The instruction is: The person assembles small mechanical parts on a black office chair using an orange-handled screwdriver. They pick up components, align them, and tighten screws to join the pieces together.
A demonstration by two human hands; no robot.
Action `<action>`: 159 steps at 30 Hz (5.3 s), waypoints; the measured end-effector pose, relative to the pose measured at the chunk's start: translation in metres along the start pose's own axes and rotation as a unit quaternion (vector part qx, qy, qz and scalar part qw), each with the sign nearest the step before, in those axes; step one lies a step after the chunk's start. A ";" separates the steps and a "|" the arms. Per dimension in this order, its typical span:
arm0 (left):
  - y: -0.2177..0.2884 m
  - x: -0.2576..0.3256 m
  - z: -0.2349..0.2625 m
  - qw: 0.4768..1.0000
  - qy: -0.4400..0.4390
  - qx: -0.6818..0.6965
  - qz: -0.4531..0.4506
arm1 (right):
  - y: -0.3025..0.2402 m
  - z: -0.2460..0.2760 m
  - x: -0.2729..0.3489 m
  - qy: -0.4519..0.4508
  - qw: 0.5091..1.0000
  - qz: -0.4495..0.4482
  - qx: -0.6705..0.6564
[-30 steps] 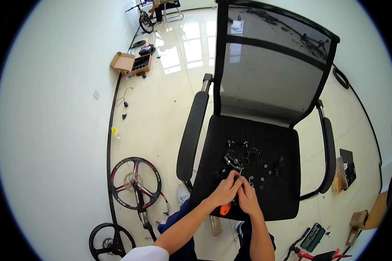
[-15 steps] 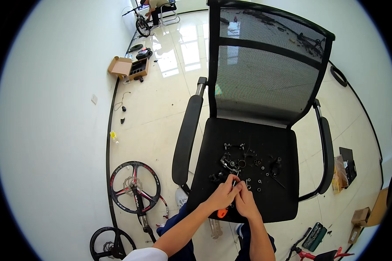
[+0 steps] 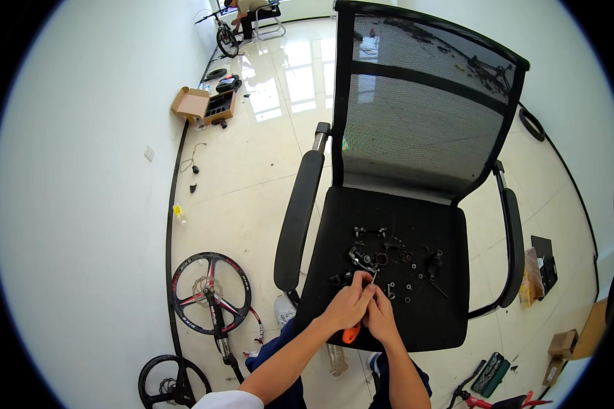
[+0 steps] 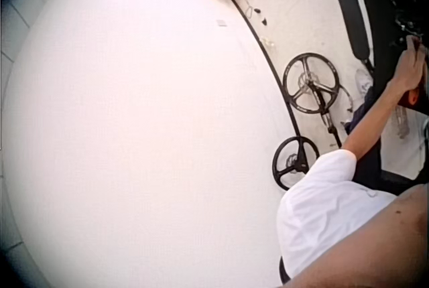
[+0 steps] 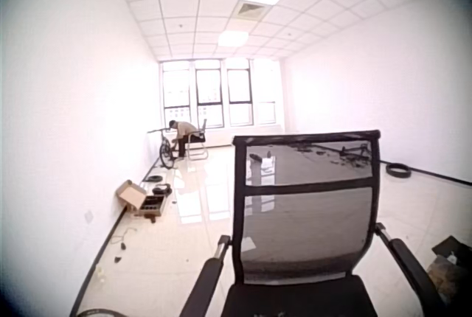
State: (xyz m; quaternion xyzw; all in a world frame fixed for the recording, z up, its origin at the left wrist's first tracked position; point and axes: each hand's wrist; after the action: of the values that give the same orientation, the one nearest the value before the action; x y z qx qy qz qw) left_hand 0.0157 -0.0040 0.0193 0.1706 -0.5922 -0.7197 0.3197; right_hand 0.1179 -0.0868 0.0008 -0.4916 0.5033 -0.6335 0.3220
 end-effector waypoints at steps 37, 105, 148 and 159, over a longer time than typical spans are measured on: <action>0.005 0.001 -0.023 0.948 0.127 -0.050 -0.288 | 0.003 -0.004 0.002 0.019 0.935 -0.176 -0.308; -0.020 -0.007 -0.011 0.985 -0.010 0.170 0.012 | -0.011 0.034 -0.009 0.016 0.974 -0.034 -0.225; 0.000 -0.014 -0.008 0.949 -0.002 0.295 0.108 | -0.016 0.021 -0.014 0.094 0.994 0.039 0.037; 0.002 -0.011 -0.010 0.892 -0.020 0.415 0.178 | -0.016 0.011 -0.012 0.095 0.980 0.119 0.127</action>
State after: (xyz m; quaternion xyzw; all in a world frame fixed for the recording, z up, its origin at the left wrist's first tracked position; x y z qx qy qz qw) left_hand 0.0310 -0.0044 0.0172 0.1653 -0.8635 -0.3428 0.3309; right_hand 0.1335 -0.0749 0.0125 -0.3202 0.5019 -0.6935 0.4058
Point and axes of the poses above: each hand's wrist, its own x-axis away from the middle knuckle, its own z-axis out of the back of the hand, y = z × x, and after that the axes turned 2 degrees about -y, right-handed
